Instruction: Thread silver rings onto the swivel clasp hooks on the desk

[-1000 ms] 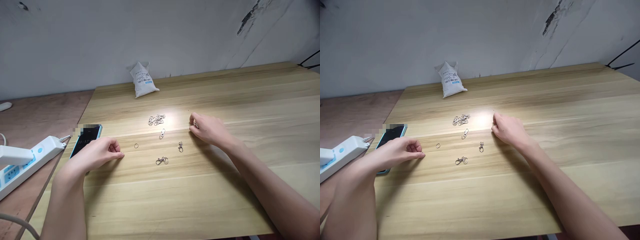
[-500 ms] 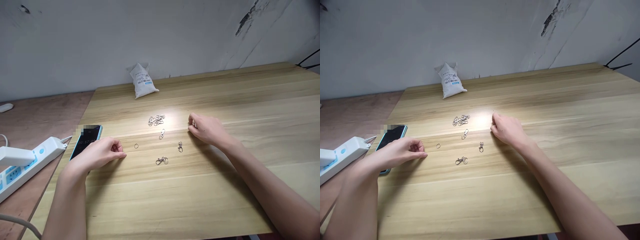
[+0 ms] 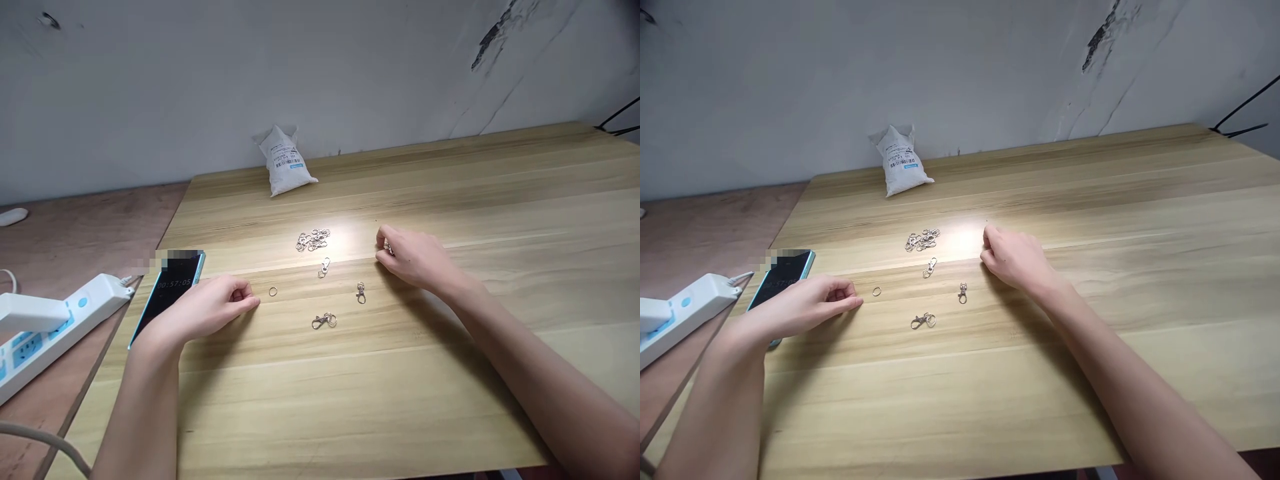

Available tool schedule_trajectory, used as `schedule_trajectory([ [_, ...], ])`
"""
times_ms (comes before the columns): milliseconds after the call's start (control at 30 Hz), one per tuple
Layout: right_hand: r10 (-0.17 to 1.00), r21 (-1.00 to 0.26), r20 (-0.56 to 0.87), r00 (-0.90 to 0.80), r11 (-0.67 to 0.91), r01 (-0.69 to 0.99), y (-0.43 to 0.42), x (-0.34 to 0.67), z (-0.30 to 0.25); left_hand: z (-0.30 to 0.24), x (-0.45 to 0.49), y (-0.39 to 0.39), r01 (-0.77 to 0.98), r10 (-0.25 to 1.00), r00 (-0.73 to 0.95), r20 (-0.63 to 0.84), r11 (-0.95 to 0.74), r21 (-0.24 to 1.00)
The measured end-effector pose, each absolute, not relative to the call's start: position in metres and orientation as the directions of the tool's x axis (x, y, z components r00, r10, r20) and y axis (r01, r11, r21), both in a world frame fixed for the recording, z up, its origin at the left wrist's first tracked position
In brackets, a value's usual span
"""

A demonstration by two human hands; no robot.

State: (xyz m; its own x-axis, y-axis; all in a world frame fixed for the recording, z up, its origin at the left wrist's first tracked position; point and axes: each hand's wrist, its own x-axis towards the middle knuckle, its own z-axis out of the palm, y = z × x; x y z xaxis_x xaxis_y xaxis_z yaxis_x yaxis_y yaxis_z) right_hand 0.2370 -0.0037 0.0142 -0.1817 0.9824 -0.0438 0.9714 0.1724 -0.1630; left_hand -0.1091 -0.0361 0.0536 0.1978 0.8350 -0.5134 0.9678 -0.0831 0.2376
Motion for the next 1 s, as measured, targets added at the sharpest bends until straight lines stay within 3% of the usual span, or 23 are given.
schedule_trajectory([
  [1000, 0.974, -0.188, -0.016, -0.226, 0.219, 0.958, -0.004, 0.239, 0.012, 0.05, -0.084, -0.034, 0.915, 0.909, 0.289, -0.301, -0.169, 0.366],
])
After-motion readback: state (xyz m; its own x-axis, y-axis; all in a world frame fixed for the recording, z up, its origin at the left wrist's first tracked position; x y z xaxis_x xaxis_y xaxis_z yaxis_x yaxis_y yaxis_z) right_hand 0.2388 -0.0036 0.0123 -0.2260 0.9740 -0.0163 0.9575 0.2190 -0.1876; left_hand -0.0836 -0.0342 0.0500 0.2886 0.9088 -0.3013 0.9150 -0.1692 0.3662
